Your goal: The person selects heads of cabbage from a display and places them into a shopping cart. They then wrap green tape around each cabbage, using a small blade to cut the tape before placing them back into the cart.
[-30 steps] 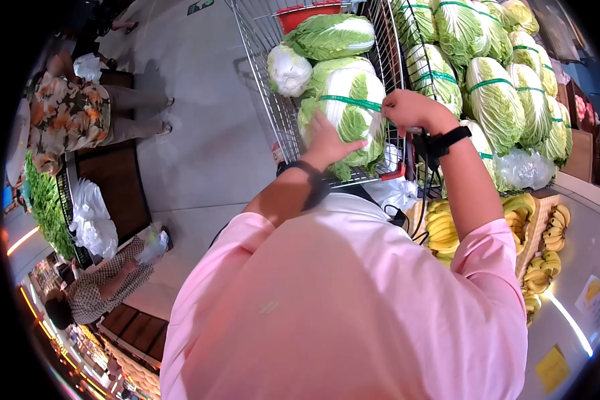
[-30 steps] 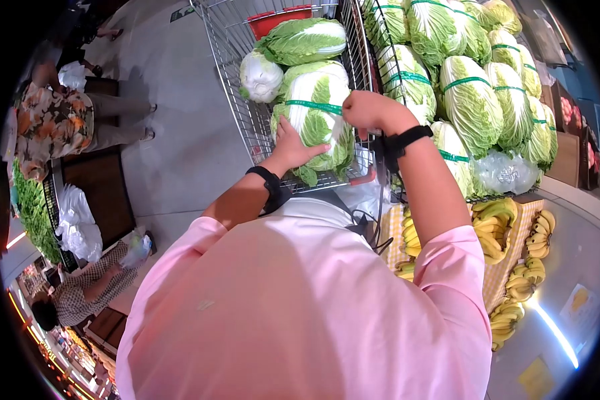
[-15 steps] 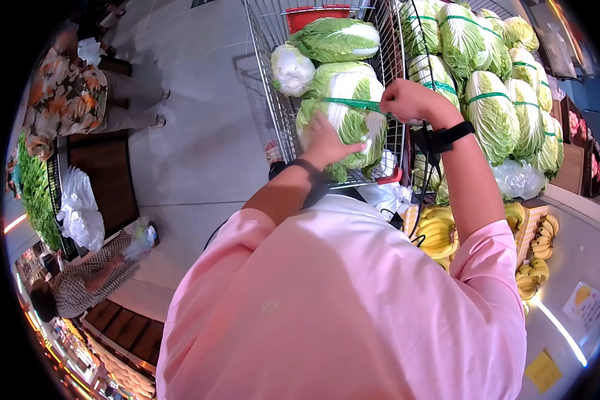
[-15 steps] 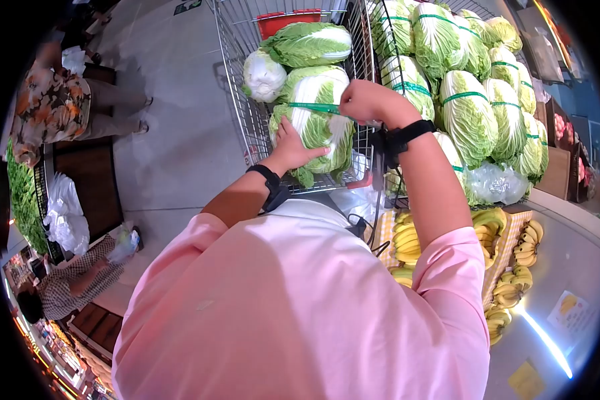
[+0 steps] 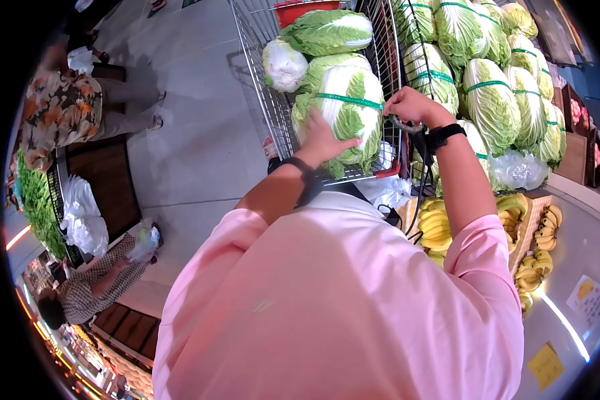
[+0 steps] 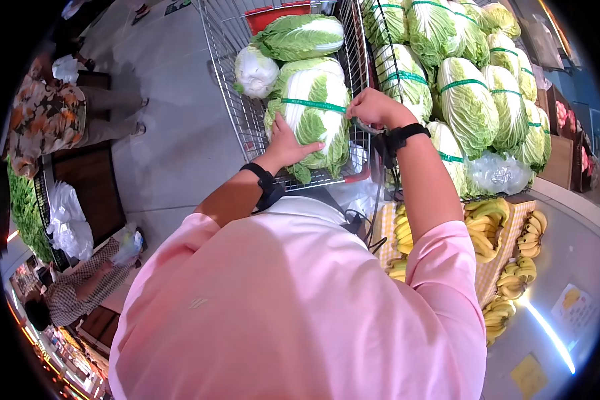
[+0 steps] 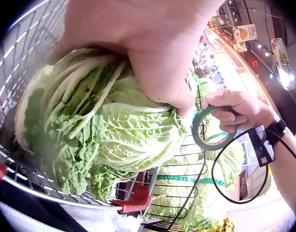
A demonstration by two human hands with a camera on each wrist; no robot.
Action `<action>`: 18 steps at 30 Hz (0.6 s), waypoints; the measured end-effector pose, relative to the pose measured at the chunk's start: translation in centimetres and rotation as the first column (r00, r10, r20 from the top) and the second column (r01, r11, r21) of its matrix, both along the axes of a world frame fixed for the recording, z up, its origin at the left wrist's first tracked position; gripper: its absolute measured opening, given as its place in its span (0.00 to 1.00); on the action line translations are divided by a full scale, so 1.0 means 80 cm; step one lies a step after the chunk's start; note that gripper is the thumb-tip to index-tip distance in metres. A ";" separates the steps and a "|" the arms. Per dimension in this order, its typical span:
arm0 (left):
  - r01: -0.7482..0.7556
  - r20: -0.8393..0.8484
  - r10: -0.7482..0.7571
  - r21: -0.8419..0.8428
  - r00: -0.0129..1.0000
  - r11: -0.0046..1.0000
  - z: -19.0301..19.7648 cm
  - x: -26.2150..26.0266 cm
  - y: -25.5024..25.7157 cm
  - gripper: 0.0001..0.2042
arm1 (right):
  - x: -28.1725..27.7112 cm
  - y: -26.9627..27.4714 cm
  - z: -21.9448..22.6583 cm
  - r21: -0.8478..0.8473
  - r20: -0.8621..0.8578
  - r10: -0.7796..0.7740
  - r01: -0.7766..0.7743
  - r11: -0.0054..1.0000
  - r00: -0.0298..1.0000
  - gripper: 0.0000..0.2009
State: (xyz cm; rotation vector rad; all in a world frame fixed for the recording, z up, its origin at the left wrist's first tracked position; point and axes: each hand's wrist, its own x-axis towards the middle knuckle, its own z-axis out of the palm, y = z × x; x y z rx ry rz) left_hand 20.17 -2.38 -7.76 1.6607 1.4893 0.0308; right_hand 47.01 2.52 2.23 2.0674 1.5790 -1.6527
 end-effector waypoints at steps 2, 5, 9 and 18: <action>0.001 0.006 -0.001 0.004 1.000 1.000 -0.003 0.000 -0.001 0.77 | 0.001 -0.001 -0.013 -0.020 0.015 -0.033 0.033 0.999 0.999 0.09; -0.008 0.022 0.008 0.003 1.000 1.000 -0.009 -0.002 0.002 0.77 | 0.000 0.002 -0.027 -0.021 0.011 -0.050 0.050 0.999 0.999 0.09; -0.007 0.033 0.007 0.000 0.999 1.000 -0.010 -0.004 0.005 0.77 | -0.002 0.007 -0.027 -0.075 -0.010 -0.079 0.078 0.994 0.997 0.09; -0.015 0.147 0.014 0.009 0.989 1.000 -0.021 -0.009 0.007 0.75 | 0.015 0.030 -0.044 -0.230 0.096 -0.026 0.048 0.972 0.995 0.24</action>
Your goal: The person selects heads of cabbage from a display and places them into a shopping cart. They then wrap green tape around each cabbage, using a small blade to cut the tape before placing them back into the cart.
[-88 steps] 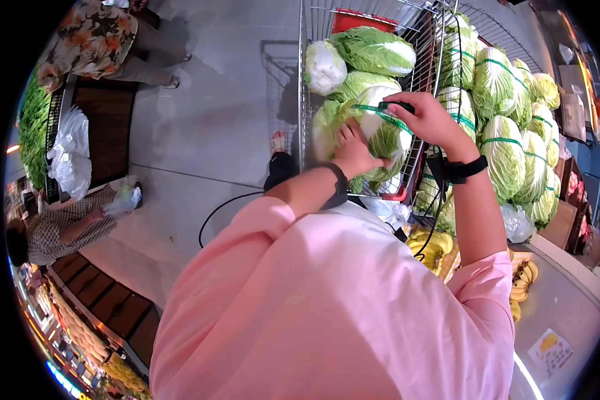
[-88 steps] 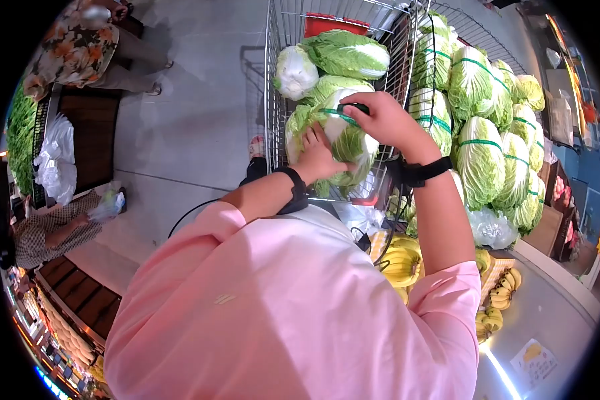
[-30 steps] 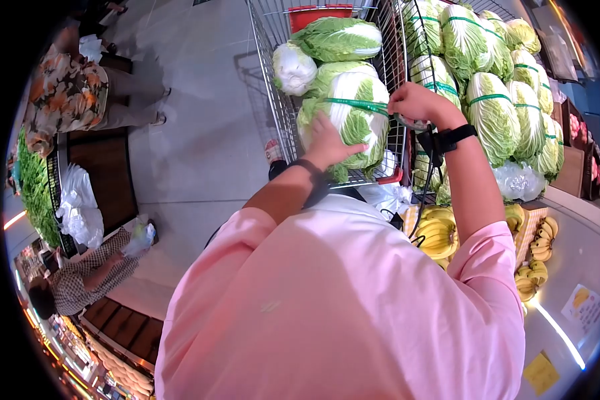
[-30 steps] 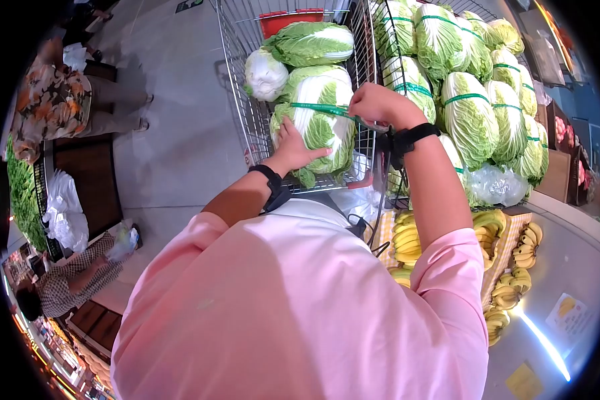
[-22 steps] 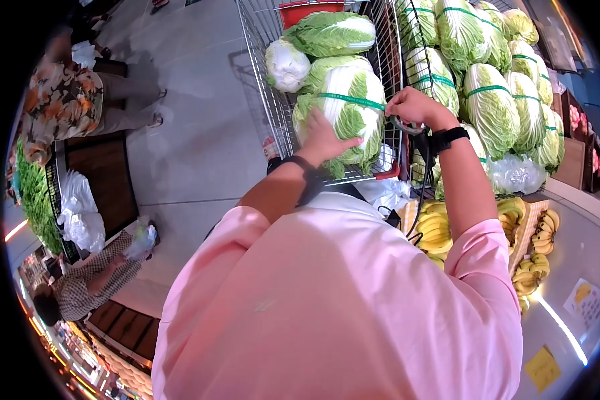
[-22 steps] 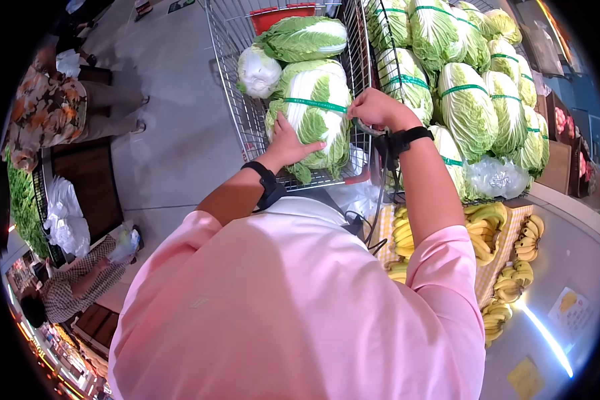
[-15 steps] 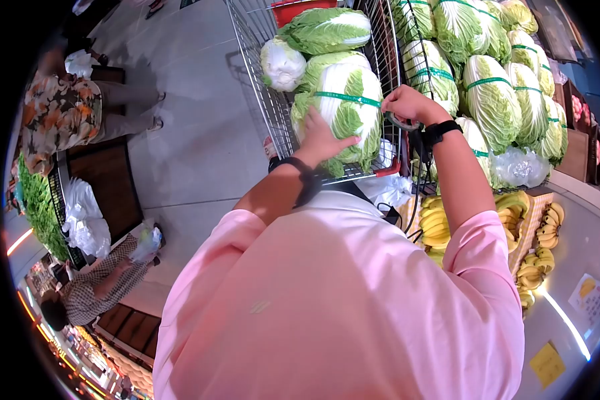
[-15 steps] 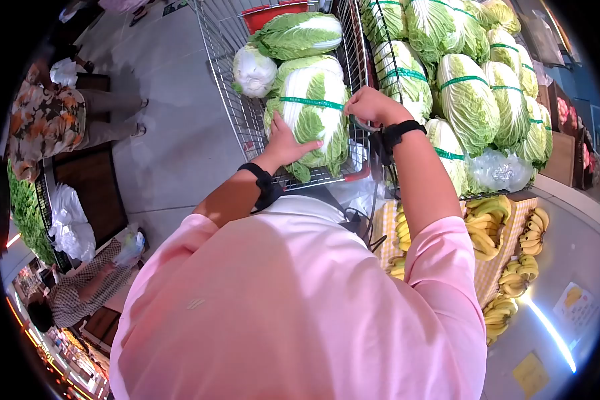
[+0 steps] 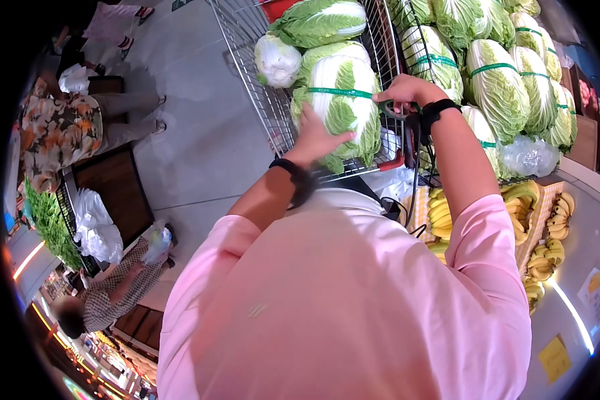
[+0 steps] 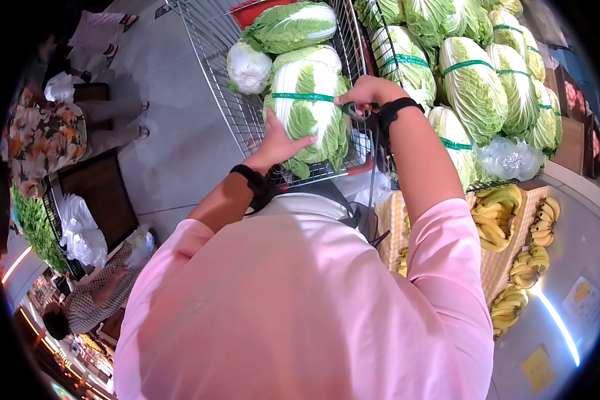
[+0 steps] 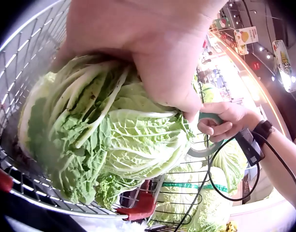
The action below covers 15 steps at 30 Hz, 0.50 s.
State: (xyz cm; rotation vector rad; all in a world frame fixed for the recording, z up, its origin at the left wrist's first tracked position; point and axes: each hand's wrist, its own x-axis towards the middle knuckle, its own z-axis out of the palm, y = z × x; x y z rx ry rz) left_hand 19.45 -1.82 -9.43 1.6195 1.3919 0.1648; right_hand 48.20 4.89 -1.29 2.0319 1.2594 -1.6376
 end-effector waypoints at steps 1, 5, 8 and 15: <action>-0.012 0.034 0.012 0.000 0.999 1.000 -0.006 -0.002 0.001 0.75 | 0.004 0.001 -0.006 -0.014 -0.038 -0.014 0.013 1.000 0.999 0.28; 0.040 0.117 -0.035 -0.035 0.992 0.999 -0.021 -0.022 0.017 0.73 | 0.009 0.001 -0.026 0.013 -0.072 -0.102 0.103 0.995 0.992 0.32; -0.033 0.039 0.040 -0.151 0.998 0.988 -0.014 -0.031 0.052 0.59 | -0.007 -0.008 -0.016 0.067 -0.145 -0.213 0.224 0.972 0.966 0.34; -0.105 0.190 0.188 -0.376 0.964 0.921 0.018 -0.024 0.072 0.51 | -0.014 0.002 -0.002 0.267 -0.027 -0.004 0.011 0.964 1.000 0.39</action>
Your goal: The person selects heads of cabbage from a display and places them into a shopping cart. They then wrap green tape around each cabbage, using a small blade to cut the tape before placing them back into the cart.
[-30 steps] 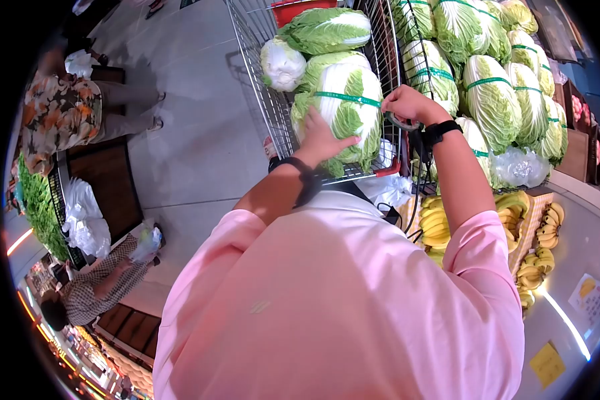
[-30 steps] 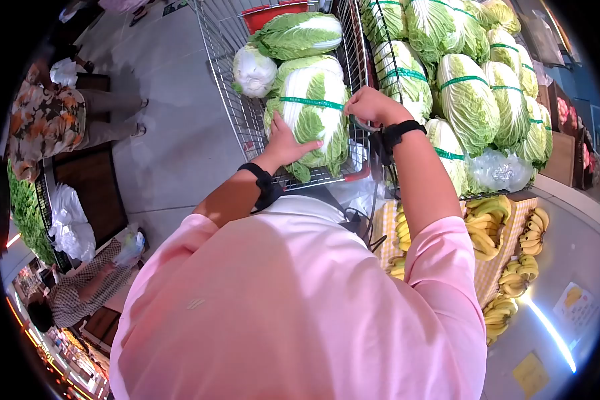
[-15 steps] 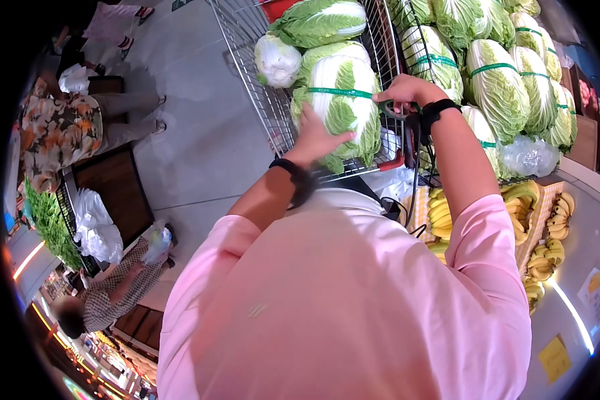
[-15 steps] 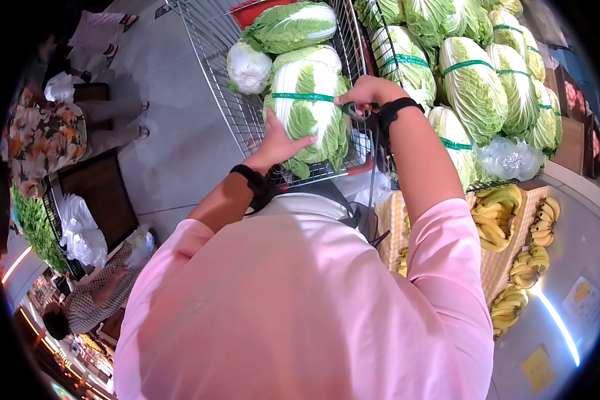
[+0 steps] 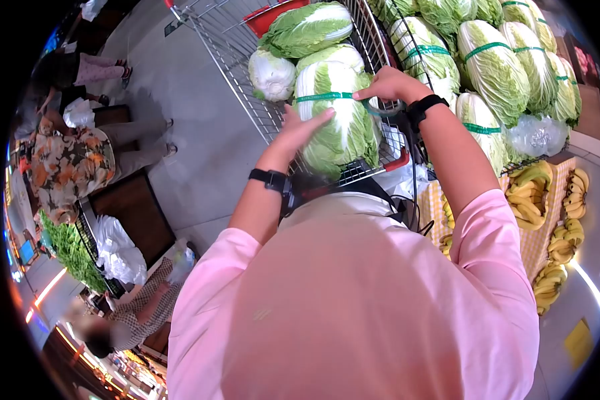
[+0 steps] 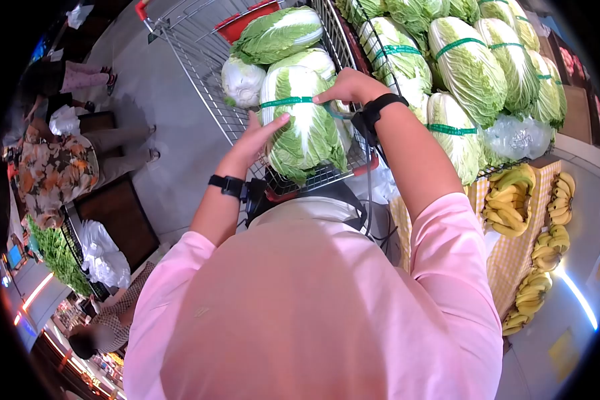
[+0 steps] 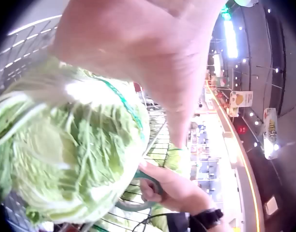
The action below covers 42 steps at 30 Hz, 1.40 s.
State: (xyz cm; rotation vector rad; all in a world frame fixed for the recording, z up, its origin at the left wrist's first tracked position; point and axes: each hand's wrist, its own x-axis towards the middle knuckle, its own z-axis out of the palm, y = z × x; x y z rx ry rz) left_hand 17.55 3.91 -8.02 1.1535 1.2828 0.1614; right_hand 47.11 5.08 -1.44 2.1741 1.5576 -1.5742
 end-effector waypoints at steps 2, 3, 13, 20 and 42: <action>-0.079 0.171 0.096 -0.107 0.981 0.991 0.041 0.011 0.000 0.49 | 0.000 -0.002 -0.006 0.040 0.057 0.001 -0.003 0.999 0.998 0.40; -0.104 0.228 0.137 -0.153 0.964 0.983 0.063 0.018 -0.001 0.47 | -0.002 -0.007 0.000 0.001 0.055 -0.010 0.010 1.000 0.998 0.40; -0.161 -0.278 0.165 0.036 0.946 0.986 -0.005 0.053 0.007 0.58 | 0.001 0.009 0.015 -0.235 0.080 0.048 -0.028 0.972 0.996 0.38; -0.176 -0.328 0.183 0.053 0.927 0.983 -0.027 0.040 0.022 0.58 | 0.008 0.025 -0.008 -0.036 -0.032 0.056 -0.057 0.998 0.998 0.27; -0.214 0.217 0.265 -0.232 0.939 0.949 0.022 0.008 0.033 0.45 | -0.018 -0.006 -0.009 0.341 0.123 0.071 -0.109 0.934 0.990 0.16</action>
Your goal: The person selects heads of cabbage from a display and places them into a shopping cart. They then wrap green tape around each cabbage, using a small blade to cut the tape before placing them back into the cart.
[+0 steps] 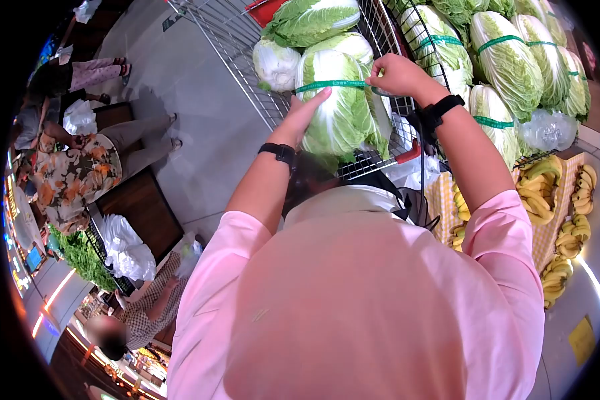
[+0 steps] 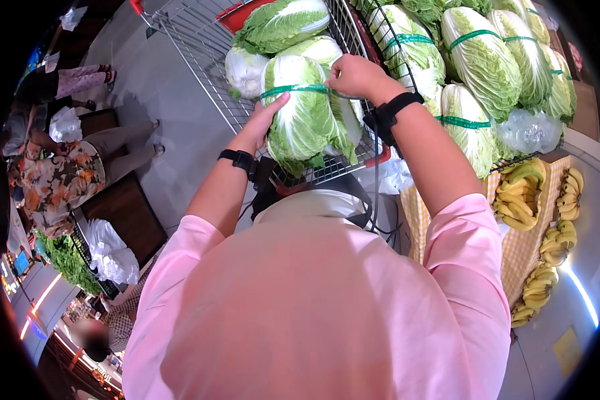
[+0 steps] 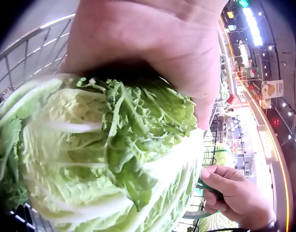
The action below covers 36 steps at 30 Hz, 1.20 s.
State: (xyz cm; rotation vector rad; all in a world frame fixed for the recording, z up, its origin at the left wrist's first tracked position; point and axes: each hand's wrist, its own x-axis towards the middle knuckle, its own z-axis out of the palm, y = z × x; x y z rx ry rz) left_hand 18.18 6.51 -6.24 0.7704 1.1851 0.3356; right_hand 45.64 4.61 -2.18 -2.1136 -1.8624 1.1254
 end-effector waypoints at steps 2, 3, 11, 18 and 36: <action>-0.002 -0.017 0.002 -0.004 1.000 1.000 0.002 0.000 -0.001 0.46 | -0.001 -0.003 -0.010 -0.030 0.004 -0.021 0.021 0.999 1.000 0.17; 0.014 0.003 -0.014 -0.008 1.000 1.000 0.000 0.000 0.000 0.46 | -0.002 -0.003 -0.014 -0.029 0.001 -0.027 0.027 0.999 1.000 0.17; -0.001 -0.046 -0.003 -0.096 0.999 0.995 -0.005 -0.004 0.000 0.43 | -0.006 -0.004 -0.050 -0.036 -0.108 -0.039 0.036 0.999 0.993 0.21; -0.002 0.091 0.015 -0.137 0.996 0.991 -0.022 -0.012 0.005 0.42 | -0.001 -0.007 -0.070 -0.090 -0.178 -0.011 -0.005 0.996 0.984 0.28; 0.015 0.135 0.011 -0.195 0.991 0.981 -0.081 -0.058 0.016 0.51 | -0.016 0.029 -0.057 -0.434 -0.390 -0.051 -0.135 0.891 0.919 0.41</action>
